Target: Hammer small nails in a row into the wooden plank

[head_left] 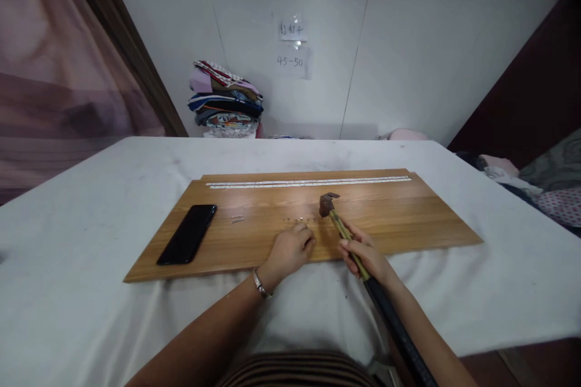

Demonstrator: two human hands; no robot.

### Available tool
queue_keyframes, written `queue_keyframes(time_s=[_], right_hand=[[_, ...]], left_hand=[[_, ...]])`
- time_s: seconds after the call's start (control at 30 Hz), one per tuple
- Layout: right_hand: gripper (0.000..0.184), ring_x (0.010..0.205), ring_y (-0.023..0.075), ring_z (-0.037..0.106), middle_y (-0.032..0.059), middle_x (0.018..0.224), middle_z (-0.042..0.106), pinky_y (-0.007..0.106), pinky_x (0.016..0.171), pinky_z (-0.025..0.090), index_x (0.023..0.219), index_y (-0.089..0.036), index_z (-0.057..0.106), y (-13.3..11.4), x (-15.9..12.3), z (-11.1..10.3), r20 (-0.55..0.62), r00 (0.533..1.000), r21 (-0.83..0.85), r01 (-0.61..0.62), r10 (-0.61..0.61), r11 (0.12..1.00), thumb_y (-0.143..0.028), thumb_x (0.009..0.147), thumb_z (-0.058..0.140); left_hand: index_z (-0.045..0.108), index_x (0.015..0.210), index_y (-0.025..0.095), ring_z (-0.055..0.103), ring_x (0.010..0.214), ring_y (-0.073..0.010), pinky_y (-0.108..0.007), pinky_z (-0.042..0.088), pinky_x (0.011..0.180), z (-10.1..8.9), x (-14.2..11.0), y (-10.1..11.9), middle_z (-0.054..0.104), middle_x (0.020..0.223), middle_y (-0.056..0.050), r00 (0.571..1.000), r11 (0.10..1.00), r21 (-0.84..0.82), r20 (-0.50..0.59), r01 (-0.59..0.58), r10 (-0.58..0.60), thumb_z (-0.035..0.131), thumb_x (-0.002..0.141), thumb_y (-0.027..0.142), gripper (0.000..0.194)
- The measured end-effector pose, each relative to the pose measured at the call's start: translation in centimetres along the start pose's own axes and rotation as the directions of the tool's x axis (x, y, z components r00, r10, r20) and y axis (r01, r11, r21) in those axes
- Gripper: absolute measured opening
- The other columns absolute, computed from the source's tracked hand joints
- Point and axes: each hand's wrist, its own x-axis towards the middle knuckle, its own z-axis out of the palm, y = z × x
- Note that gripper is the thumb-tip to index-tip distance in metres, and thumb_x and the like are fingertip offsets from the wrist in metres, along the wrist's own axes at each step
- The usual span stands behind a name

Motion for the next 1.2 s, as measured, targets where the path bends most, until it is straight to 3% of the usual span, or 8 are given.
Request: queue_keyframes(time_s=[0.73,1.2], right_hand=[[0.077,0.027,0.0053,0.037,-0.0091,0.054,0.053,0.016,0.025,0.031,0.146,-0.014,0.033,0.04,0.07,0.14,-0.004,1.000,-0.001,-0.014,0.014,1.000,-0.032,0.078,0.065],[0.075,0.027,0.0051,0.038,-0.0083,0.055,0.054,0.016,0.025,0.032,0.146,-0.019,0.037,0.29,0.12,-0.11,0.004,1.000,0.026,-0.005,0.005,1.000,-0.032,0.078,0.066]], left_hand=[[0.065,0.084,0.019,0.058,0.075,-0.0142,-0.026,0.043,0.068,-0.12,0.07,0.12,0.062,0.086,-0.003,1.000,1.000,-0.012,0.001,0.007,-0.007,0.049,0.091,0.021,0.017],[0.064,0.083,0.019,0.059,0.077,-0.0147,-0.026,0.044,0.071,-0.10,0.05,0.09,0.063,0.086,-0.003,1.000,1.000,-0.028,-0.002,0.001,-0.001,0.049,0.090,0.021,0.017]])
